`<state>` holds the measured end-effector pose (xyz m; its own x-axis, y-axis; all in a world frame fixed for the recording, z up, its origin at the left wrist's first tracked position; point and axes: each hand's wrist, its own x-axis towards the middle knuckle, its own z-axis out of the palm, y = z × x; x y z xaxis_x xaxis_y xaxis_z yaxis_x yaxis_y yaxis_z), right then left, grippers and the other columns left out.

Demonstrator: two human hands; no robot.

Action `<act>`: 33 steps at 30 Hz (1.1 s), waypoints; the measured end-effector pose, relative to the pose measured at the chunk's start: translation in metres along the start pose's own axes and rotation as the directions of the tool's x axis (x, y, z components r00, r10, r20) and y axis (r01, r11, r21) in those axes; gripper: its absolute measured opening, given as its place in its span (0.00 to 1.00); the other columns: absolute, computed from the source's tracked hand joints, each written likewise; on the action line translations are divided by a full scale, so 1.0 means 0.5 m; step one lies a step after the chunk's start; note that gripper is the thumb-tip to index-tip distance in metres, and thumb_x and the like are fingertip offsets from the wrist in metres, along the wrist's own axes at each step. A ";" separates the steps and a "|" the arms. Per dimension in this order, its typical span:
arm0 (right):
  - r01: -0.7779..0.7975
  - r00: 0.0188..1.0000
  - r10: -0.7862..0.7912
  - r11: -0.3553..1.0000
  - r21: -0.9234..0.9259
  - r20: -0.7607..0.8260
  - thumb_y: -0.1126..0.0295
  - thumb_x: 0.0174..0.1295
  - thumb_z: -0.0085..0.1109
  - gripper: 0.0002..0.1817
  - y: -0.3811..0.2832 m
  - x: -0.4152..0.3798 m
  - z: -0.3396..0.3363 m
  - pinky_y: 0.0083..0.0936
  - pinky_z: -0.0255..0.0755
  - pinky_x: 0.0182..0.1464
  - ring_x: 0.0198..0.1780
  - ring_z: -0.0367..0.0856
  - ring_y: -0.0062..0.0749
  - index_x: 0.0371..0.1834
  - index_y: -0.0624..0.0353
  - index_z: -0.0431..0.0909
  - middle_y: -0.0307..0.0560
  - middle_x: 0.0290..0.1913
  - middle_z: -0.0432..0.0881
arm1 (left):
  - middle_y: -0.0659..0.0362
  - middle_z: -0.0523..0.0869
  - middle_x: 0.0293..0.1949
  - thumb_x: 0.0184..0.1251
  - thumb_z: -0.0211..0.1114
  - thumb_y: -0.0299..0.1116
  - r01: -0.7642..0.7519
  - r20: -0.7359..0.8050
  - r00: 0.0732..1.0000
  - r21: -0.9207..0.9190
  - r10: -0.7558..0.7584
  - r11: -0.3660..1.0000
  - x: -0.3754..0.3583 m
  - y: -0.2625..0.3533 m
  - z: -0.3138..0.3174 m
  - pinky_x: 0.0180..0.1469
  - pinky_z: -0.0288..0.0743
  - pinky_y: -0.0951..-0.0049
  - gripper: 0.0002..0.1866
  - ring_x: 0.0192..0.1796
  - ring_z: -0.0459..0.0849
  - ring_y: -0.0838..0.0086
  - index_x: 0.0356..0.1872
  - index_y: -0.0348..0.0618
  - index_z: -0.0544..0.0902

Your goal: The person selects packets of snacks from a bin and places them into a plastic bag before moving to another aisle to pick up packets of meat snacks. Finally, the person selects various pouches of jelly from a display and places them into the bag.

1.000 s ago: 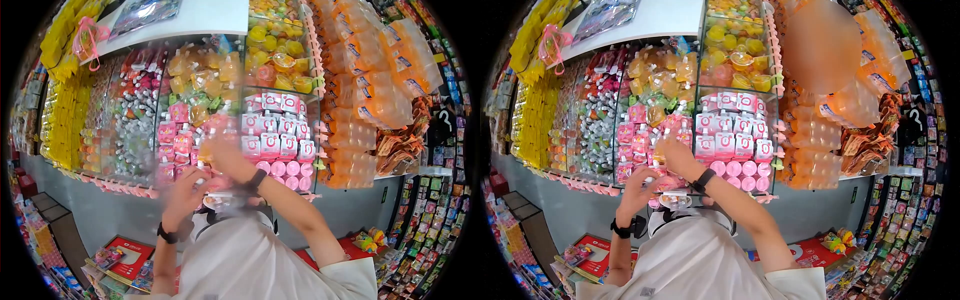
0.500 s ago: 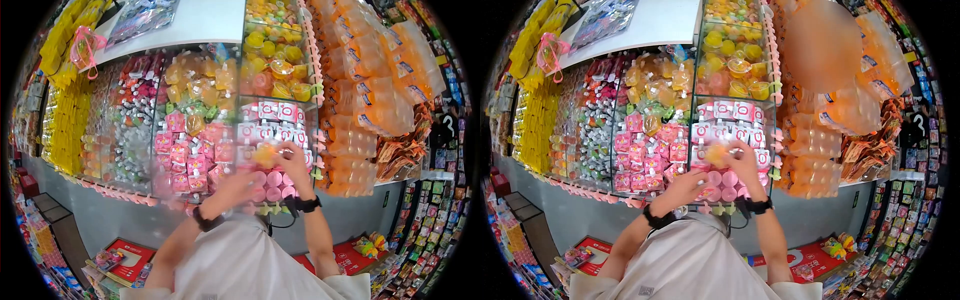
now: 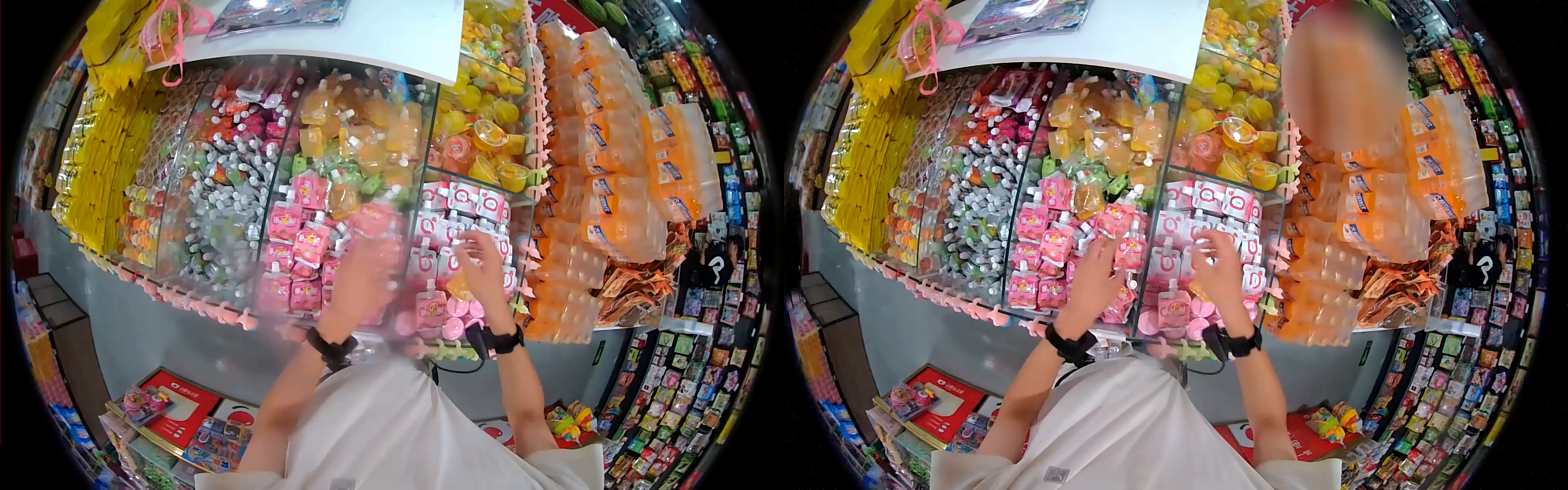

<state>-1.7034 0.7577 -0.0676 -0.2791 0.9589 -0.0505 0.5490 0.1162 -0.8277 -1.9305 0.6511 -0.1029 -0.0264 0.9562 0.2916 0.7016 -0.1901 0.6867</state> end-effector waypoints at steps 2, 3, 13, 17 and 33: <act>-0.200 0.955 0.101 0.913 0.356 0.278 0.69 0.63 0.65 0.18 -0.041 0.044 0.068 0.25 0.77 0.44 0.43 0.84 0.28 0.55 0.61 0.78 0.44 0.49 0.82 | 0.44 0.78 0.58 0.59 0.69 0.28 0.376 0.080 0.924 -0.014 -0.374 0.927 0.016 -0.031 -0.010 0.59 0.75 0.54 0.31 0.59 0.78 0.47 0.66 0.38 0.71; -0.228 0.933 0.072 0.877 0.423 0.352 0.67 0.64 0.65 0.20 -0.050 0.066 0.108 0.24 0.77 0.44 0.43 0.85 0.27 0.57 0.62 0.77 0.45 0.48 0.83 | 0.44 0.78 0.58 0.59 0.69 0.28 0.373 0.076 0.926 -0.021 -0.370 0.928 0.020 -0.052 0.001 0.59 0.75 0.54 0.31 0.59 0.78 0.47 0.66 0.38 0.71; -0.120 0.945 0.115 0.993 -0.001 0.306 0.66 0.61 0.66 0.19 0.075 0.150 0.358 0.39 0.71 0.59 0.58 0.74 0.50 0.55 0.56 0.78 0.55 0.44 0.83 | 0.43 0.74 0.68 0.55 0.69 0.30 0.331 0.154 0.926 0.107 -0.344 0.938 0.011 -0.107 0.040 0.73 0.63 0.59 0.38 0.67 0.74 0.51 0.69 0.31 0.68; 0.163 0.953 -0.161 0.987 0.012 0.255 0.70 0.60 0.66 0.19 0.003 0.134 0.289 0.36 0.75 0.50 0.48 0.80 0.48 0.54 0.57 0.78 0.50 0.44 0.83 | 0.46 0.77 0.65 0.57 0.70 0.31 0.315 0.098 0.943 0.041 -0.317 0.948 0.001 -0.076 0.003 0.69 0.67 0.58 0.36 0.64 0.76 0.52 0.68 0.35 0.70; -0.352 0.886 0.242 0.906 0.235 0.394 0.82 0.66 0.56 0.12 0.077 -0.035 -0.031 0.22 0.75 0.40 0.45 0.78 0.23 0.52 0.60 0.75 0.42 0.49 0.77 | 0.47 0.74 0.50 0.57 0.74 0.36 0.195 0.276 0.929 0.201 -0.247 0.960 0.044 -0.077 0.063 0.53 0.73 0.53 0.36 0.50 0.80 0.50 0.66 0.40 0.70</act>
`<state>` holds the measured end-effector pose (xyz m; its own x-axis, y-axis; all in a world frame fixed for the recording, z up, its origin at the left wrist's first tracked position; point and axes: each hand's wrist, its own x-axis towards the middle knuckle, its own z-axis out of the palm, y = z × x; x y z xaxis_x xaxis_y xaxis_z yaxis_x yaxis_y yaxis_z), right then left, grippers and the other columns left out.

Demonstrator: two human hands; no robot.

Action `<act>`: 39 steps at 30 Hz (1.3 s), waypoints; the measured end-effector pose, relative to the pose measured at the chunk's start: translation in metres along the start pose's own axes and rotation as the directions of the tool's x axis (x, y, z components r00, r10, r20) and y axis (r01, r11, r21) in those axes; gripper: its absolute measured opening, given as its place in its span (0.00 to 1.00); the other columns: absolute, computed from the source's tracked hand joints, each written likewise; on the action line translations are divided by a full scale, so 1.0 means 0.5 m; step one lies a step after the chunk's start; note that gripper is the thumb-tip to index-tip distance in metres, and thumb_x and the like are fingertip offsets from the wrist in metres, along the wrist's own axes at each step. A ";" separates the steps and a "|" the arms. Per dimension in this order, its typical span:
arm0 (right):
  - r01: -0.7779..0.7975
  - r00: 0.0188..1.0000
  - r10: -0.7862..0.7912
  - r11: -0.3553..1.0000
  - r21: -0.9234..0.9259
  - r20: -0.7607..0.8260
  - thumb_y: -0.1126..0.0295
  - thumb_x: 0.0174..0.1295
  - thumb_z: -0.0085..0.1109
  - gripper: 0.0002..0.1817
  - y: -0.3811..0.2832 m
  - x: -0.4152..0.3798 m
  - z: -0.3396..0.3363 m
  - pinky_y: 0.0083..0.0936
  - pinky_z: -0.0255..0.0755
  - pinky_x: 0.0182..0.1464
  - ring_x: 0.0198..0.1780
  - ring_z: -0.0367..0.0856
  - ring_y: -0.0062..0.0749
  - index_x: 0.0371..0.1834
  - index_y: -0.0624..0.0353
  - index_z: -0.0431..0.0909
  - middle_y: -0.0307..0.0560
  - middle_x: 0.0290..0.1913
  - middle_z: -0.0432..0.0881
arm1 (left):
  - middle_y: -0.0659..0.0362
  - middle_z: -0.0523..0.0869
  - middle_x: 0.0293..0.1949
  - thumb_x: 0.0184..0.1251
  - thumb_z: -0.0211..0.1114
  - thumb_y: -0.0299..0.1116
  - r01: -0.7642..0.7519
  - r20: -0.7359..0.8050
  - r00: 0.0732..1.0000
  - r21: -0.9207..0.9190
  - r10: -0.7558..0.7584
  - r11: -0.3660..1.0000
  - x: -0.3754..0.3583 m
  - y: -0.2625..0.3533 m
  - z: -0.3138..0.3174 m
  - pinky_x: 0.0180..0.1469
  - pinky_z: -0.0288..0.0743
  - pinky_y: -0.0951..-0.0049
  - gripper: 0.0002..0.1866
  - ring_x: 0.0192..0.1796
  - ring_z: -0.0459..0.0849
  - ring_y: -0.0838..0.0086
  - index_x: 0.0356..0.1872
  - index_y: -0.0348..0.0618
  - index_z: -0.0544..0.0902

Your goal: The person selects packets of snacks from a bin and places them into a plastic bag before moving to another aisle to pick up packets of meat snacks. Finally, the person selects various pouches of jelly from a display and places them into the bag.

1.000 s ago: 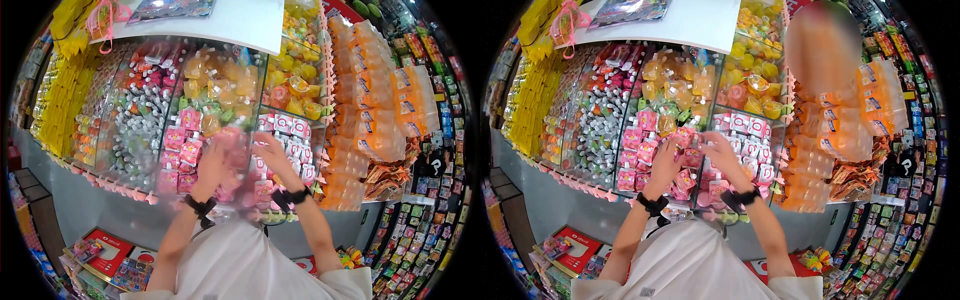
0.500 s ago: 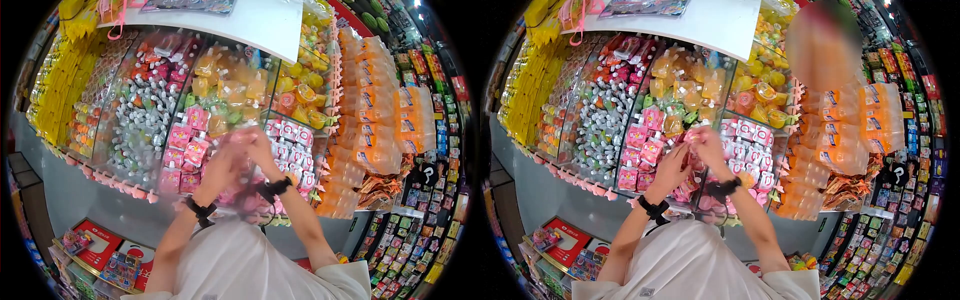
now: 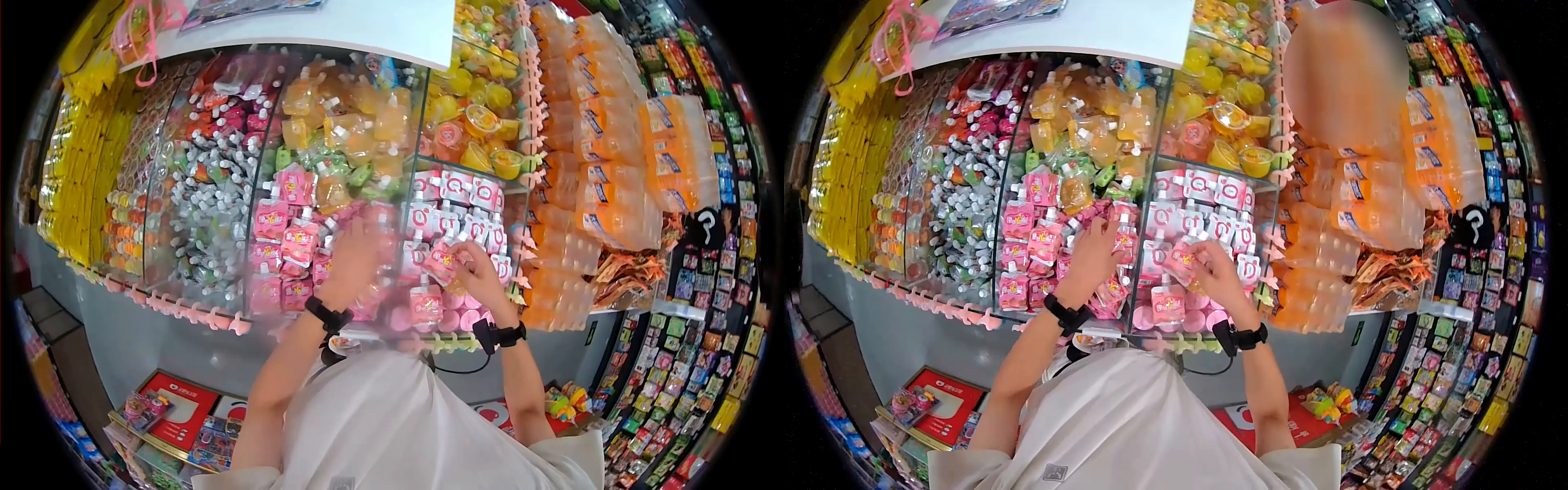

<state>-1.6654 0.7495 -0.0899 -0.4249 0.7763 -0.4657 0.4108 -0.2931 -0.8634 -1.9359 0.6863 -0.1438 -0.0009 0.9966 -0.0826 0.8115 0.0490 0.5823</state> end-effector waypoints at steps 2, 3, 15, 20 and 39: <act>0.306 0.940 -0.341 0.849 -0.431 -0.003 0.82 0.65 0.55 0.14 0.006 0.007 0.002 0.28 0.75 0.42 0.45 0.79 0.35 0.52 0.59 0.76 0.49 0.49 0.76 | 0.47 0.74 0.50 0.58 0.74 0.36 -0.017 -0.015 1.000 -0.034 0.017 0.999 0.002 0.009 -0.016 0.49 0.74 0.52 0.34 0.46 0.81 0.49 0.65 0.39 0.70; 0.274 0.949 -0.316 0.834 -0.478 -0.007 0.81 0.64 0.53 0.15 -0.018 -0.001 0.009 0.34 0.75 0.45 0.44 0.80 0.47 0.53 0.57 0.76 0.53 0.49 0.74 | 0.45 0.74 0.50 0.57 0.75 0.37 0.048 0.008 0.999 -0.025 -0.047 0.999 0.006 -0.005 0.008 0.47 0.75 0.51 0.33 0.45 0.82 0.47 0.62 0.40 0.70; 0.126 0.917 -0.275 0.886 -0.447 -0.287 0.81 0.62 0.58 0.17 -0.061 -0.015 0.010 0.22 0.71 0.35 0.30 0.76 0.26 0.55 0.59 0.79 0.48 0.53 0.77 | 0.47 0.80 0.50 0.55 0.75 0.31 0.050 -0.097 0.992 -0.273 -0.079 0.961 -0.018 0.019 -0.039 0.51 0.76 0.55 0.25 0.50 0.82 0.47 0.53 0.39 0.74; 0.097 0.812 -0.300 0.915 -0.391 -0.501 0.76 0.62 0.62 0.17 -0.015 -0.046 -0.051 0.24 0.73 0.36 0.31 0.78 0.25 0.54 0.62 0.78 0.48 0.53 0.79 | 0.46 0.81 0.50 0.55 0.72 0.27 0.180 -0.060 0.973 -0.404 -0.222 0.897 -0.064 0.044 -0.064 0.54 0.76 0.57 0.25 0.53 0.81 0.52 0.55 0.39 0.75; 0.160 0.910 -0.289 0.907 -0.391 -0.299 0.59 0.47 0.78 0.40 -0.053 -0.032 0.003 0.42 0.75 0.57 0.56 0.79 0.52 0.65 0.61 0.72 0.59 0.59 0.75 | 0.54 0.82 0.46 0.56 0.77 0.27 0.311 0.095 0.930 -0.715 -0.354 0.626 -0.114 0.017 -0.073 0.47 0.77 0.74 0.31 0.45 0.82 0.74 0.59 0.32 0.72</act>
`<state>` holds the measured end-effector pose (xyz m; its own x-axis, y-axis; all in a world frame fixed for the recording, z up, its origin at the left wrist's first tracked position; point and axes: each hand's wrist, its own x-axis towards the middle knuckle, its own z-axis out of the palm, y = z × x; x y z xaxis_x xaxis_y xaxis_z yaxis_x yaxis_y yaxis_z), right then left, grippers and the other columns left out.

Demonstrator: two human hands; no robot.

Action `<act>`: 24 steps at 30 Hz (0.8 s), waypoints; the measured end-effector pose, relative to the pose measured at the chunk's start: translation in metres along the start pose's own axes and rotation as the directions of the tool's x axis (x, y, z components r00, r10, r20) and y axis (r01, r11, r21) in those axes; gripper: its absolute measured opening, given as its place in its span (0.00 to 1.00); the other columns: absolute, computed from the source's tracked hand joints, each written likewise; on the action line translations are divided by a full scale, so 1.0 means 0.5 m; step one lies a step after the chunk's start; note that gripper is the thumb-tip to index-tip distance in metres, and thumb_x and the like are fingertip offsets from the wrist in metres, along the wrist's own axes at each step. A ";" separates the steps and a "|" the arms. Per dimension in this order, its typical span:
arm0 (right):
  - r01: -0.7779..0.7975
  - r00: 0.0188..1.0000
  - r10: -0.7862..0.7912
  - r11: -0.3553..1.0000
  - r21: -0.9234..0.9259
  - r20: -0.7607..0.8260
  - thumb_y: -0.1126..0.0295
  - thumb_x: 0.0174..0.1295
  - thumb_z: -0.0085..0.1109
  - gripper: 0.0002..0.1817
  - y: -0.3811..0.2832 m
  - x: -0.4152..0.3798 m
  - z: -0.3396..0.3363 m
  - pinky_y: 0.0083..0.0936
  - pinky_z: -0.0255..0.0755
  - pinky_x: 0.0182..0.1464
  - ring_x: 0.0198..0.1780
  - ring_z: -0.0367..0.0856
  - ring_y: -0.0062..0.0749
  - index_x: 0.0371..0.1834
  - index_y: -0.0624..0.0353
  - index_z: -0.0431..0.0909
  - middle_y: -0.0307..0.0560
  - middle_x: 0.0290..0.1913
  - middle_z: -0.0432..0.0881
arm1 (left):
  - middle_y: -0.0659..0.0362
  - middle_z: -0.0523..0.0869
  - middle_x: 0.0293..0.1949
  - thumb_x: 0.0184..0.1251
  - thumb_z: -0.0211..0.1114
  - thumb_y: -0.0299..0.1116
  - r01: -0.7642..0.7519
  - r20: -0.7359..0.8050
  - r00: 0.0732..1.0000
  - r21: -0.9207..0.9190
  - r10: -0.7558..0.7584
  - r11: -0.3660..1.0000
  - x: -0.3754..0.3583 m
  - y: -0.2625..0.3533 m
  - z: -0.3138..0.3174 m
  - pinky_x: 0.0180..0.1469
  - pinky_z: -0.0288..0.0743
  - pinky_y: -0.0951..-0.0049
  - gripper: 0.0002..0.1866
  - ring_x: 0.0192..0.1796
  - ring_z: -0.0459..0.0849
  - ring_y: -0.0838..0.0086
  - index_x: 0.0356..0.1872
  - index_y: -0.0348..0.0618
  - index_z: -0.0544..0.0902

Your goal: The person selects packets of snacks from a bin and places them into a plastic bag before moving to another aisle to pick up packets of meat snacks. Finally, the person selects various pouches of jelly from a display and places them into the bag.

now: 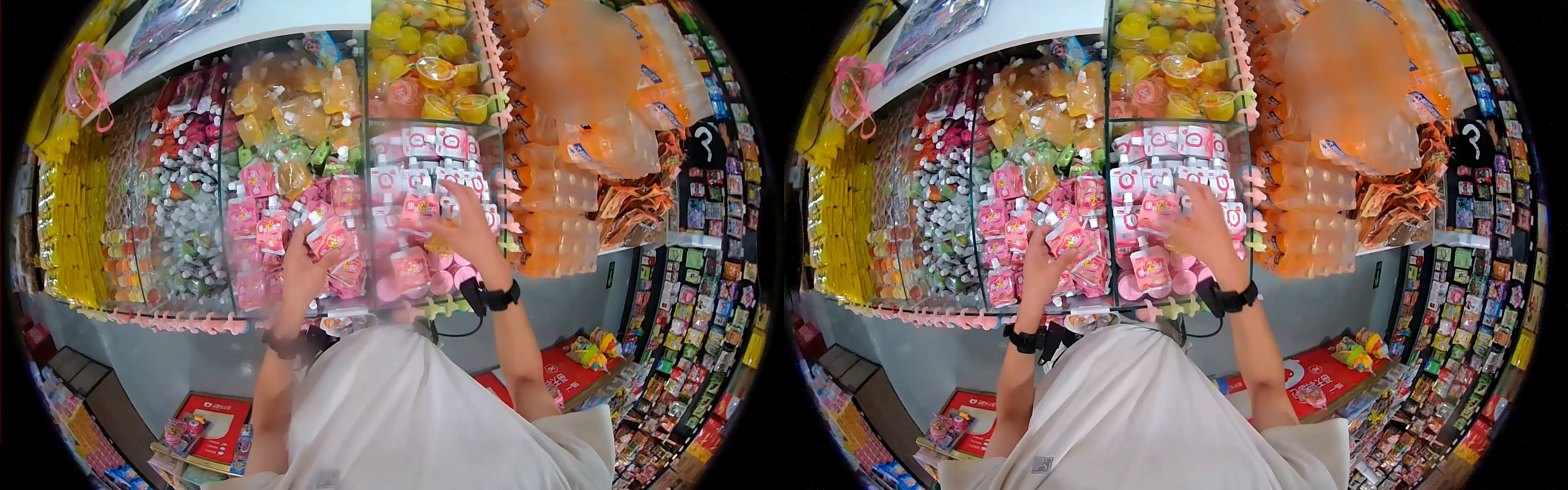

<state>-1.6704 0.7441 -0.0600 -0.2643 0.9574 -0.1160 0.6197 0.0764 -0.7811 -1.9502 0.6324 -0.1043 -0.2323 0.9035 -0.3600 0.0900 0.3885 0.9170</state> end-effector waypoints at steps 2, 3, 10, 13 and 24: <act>0.160 0.987 -0.151 0.971 -0.175 0.061 0.57 0.46 0.79 0.41 0.021 0.022 0.031 0.42 0.76 0.54 0.52 0.80 0.51 0.63 0.61 0.74 0.58 0.56 0.76 | 0.54 0.80 0.49 0.58 0.75 0.23 0.020 0.003 1.000 -0.022 -0.020 1.000 -0.004 0.000 -0.003 0.48 0.76 0.76 0.30 0.48 0.81 0.75 0.59 0.30 0.70; 0.324 0.945 -0.288 0.886 -0.332 0.153 0.55 0.44 0.80 0.41 0.032 0.028 0.041 0.42 0.77 0.51 0.49 0.81 0.51 0.62 0.60 0.75 0.58 0.52 0.78 | 0.55 0.80 0.49 0.58 0.75 0.23 -0.012 0.006 1.000 0.048 0.012 0.999 -0.002 -0.016 -0.007 0.49 0.76 0.76 0.30 0.48 0.81 0.75 0.59 0.30 0.70; 0.091 0.996 -0.085 0.971 -0.222 0.040 0.62 0.51 0.74 0.25 0.011 0.017 0.028 0.40 0.76 0.47 0.45 0.79 0.47 0.52 0.56 0.79 0.52 0.43 0.78 | 0.58 0.81 0.47 0.66 0.69 0.23 0.055 0.135 0.989 0.032 -0.059 0.998 -0.040 -0.039 -0.034 0.55 0.75 0.75 0.25 0.51 0.80 0.77 0.61 0.34 0.70; -0.034 0.998 0.033 0.999 0.029 0.047 0.71 0.54 0.73 0.22 0.035 -0.005 0.020 0.29 0.75 0.50 0.46 0.79 0.33 0.52 0.59 0.77 0.45 0.43 0.79 | 0.63 0.79 0.38 0.69 0.67 0.29 -0.002 0.082 0.997 -0.025 0.004 1.000 -0.051 -0.070 -0.025 0.38 0.71 0.81 0.20 0.36 0.75 0.84 0.59 0.40 0.73; 0.007 0.972 0.112 0.864 0.503 -0.207 0.84 0.65 0.58 0.14 0.043 -0.098 -0.057 0.15 0.65 0.45 0.39 0.69 0.14 0.53 0.62 0.73 0.33 0.42 0.74 | 0.60 0.84 0.41 0.71 0.65 0.25 0.079 0.131 0.989 -0.106 -0.064 0.991 -0.057 -0.022 -0.023 0.44 0.74 0.78 0.17 0.42 0.80 0.81 0.57 0.39 0.71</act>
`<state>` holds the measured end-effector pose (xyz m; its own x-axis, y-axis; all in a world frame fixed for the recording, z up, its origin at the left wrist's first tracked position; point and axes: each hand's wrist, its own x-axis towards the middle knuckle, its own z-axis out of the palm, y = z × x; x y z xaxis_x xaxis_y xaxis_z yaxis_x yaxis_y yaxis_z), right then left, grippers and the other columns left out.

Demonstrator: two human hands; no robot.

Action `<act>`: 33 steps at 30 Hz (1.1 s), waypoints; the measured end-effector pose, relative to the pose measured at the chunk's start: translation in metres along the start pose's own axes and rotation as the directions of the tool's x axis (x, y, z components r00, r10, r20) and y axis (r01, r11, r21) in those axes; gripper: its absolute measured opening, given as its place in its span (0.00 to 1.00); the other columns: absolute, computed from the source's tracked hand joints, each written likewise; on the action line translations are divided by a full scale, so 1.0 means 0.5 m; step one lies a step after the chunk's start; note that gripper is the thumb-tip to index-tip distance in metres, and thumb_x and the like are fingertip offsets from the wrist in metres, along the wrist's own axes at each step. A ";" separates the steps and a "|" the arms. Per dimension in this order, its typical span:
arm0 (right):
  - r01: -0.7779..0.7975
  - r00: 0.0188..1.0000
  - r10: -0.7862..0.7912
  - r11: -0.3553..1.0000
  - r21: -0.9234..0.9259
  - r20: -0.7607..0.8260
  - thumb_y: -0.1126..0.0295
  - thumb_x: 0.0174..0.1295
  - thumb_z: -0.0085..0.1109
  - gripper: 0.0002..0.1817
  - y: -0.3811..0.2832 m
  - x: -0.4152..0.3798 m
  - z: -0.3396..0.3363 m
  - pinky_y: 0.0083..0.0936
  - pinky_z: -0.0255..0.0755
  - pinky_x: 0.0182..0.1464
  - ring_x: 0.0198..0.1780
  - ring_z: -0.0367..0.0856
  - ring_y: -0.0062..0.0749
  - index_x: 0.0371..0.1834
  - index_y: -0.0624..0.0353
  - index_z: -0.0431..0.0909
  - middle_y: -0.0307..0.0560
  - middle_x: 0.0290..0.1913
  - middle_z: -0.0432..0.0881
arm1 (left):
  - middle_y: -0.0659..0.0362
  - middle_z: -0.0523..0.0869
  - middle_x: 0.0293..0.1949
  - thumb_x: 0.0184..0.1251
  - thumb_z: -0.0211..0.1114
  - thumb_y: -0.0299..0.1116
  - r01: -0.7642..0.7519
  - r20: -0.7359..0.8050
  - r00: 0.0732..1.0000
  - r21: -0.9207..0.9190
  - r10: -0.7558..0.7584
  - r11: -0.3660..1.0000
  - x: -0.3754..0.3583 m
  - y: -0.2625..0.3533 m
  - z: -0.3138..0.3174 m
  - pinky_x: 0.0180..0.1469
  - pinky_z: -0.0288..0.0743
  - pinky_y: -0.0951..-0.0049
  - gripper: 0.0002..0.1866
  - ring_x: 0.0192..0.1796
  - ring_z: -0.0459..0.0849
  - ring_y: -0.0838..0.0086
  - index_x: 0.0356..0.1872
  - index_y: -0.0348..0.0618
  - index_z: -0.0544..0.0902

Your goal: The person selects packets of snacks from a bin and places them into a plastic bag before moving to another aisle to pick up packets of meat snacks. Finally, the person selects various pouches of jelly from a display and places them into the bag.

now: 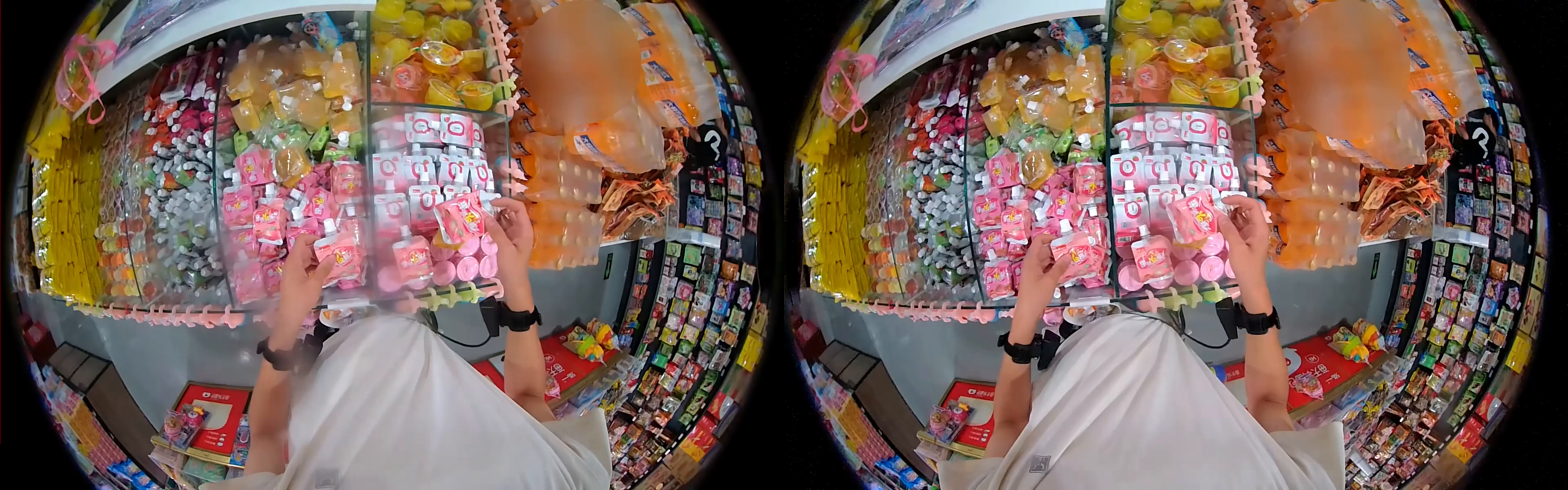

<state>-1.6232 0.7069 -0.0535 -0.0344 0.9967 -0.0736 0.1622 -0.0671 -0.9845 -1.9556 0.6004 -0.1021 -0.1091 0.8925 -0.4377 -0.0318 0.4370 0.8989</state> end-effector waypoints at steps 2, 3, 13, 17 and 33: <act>-0.005 1.000 0.005 1.000 0.005 -0.011 0.84 0.65 0.58 0.14 -0.010 -0.008 -0.002 0.14 0.64 0.44 0.40 0.68 0.14 0.53 0.62 0.73 0.33 0.42 0.73 | 0.59 0.85 0.43 0.71 0.64 0.25 0.020 0.015 1.000 -0.026 -0.020 0.999 0.000 0.020 0.002 0.48 0.74 0.78 0.17 0.45 0.81 0.81 0.57 0.39 0.71; -0.011 1.000 0.012 1.000 0.014 -0.017 0.84 0.65 0.57 0.14 -0.014 -0.013 -0.001 0.14 0.64 0.43 0.40 0.68 0.14 0.54 0.62 0.74 0.33 0.42 0.73 | 0.60 0.84 0.42 0.71 0.65 0.25 0.031 0.036 0.999 -0.014 -0.031 0.999 -0.001 0.029 0.004 0.47 0.73 0.79 0.17 0.44 0.80 0.82 0.56 0.39 0.71; 0.131 0.980 -0.158 0.971 -0.201 -0.125 0.85 0.64 0.55 0.13 0.016 -0.029 -0.020 0.15 0.64 0.42 0.37 0.68 0.20 0.48 0.63 0.83 0.37 0.38 0.69 | 0.67 0.73 0.28 0.71 0.66 0.28 -0.085 0.021 0.996 -0.039 0.086 0.996 0.012 0.054 0.051 0.33 0.63 0.81 0.13 0.32 0.68 0.87 0.50 0.36 0.73; 0.065 0.993 -0.039 0.967 -0.246 0.112 0.85 0.63 0.55 0.14 0.031 -0.048 -0.064 0.18 0.65 0.42 0.38 0.70 0.22 0.48 0.61 0.84 0.37 0.38 0.71 | 0.66 0.77 0.29 0.71 0.65 0.26 -0.015 0.064 0.998 0.021 0.014 1.000 0.012 0.039 0.045 0.35 0.68 0.81 0.13 0.32 0.72 0.85 0.50 0.36 0.73; 0.101 0.917 0.098 0.879 -0.465 0.386 0.89 0.61 0.52 0.16 0.051 -0.077 -0.038 0.29 0.74 0.52 0.49 0.80 0.42 0.49 0.62 0.81 0.49 0.47 0.80 | 0.60 0.79 0.36 0.67 0.67 0.25 -0.179 0.384 0.918 0.168 0.103 0.969 0.044 -0.011 0.199 0.35 0.72 0.76 0.17 0.36 0.78 0.81 0.52 0.38 0.71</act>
<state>-1.5991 0.6677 -0.0727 -0.3959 0.8900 -0.2260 0.5980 0.0631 -0.7990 -1.8592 0.6290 -0.1185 0.2778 0.9070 -0.3164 0.1555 0.2826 0.9466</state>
